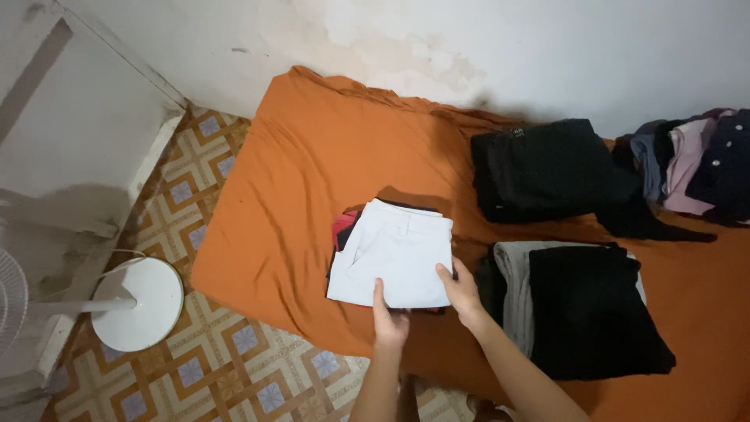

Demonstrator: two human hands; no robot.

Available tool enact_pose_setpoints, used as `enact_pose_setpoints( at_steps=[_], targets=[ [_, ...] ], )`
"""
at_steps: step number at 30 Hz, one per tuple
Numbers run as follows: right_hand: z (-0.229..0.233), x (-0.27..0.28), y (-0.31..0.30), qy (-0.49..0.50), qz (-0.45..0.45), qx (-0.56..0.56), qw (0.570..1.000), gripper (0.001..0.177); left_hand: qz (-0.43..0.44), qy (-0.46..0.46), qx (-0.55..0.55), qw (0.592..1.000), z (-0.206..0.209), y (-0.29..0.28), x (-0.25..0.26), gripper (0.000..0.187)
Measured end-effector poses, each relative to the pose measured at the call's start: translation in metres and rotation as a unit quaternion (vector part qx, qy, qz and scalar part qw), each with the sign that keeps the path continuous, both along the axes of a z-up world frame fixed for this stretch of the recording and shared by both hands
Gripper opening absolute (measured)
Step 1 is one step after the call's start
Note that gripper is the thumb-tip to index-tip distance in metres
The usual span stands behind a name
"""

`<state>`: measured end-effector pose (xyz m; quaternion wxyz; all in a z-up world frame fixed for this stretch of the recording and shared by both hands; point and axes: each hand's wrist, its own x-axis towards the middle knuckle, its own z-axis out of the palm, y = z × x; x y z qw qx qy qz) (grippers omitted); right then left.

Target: Sorting and stacking various items of folded laundry on a bed.

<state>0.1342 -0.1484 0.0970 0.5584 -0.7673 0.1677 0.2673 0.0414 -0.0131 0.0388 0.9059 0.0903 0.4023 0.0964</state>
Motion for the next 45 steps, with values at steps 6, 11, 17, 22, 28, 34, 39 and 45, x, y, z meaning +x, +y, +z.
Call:
enact_pose_setpoints(
  at_steps=[6, 11, 17, 22, 28, 34, 39, 45],
  targets=[
    [0.002, -0.019, 0.003, -0.282, 0.088, -0.191, 0.936, 0.078, 0.014, 0.243, 0.371, 0.896, -0.023, 0.025, -0.005, 0.094],
    [0.024, -0.017, 0.012, -0.411, 0.245, -0.304, 0.824, 0.059, -0.077, 0.371, 0.693, 0.613, 0.053, 0.051, -0.001, 0.093],
    [0.000, 0.000, 0.011, -0.325, 0.288, -0.379, 0.817, 0.055, -0.302, 0.261, 0.837, 0.373, 0.028, 0.071, 0.021, 0.064],
    [0.006, 0.011, 0.009, -0.238, 0.282, -0.333, 0.868, 0.053, -0.332, 0.268, 0.831, 0.357, 0.033, 0.064, 0.032, 0.063],
    [0.030, 0.046, -0.026, -0.169, 0.253, -0.139, 0.942, 0.054, -0.286, 0.252, 0.827, 0.413, 0.038, 0.034, 0.043, 0.069],
    [-0.030, 0.133, -0.131, -0.186, 0.050, 0.123, 0.974, 0.047, -0.376, 0.247, 0.785, 0.426, 0.056, -0.018, 0.066, 0.081],
    [0.013, 0.187, -0.209, 0.004, -0.165, 0.116, 0.980, 0.047, -0.354, 0.186, 0.806, 0.436, 0.059, -0.085, 0.100, 0.076],
    [-0.065, 0.256, -0.280, 0.076, -0.357, 0.211, 0.907, 0.058, -0.387, 0.171, 0.801, 0.424, 0.083, -0.160, 0.152, 0.071]
  ],
)
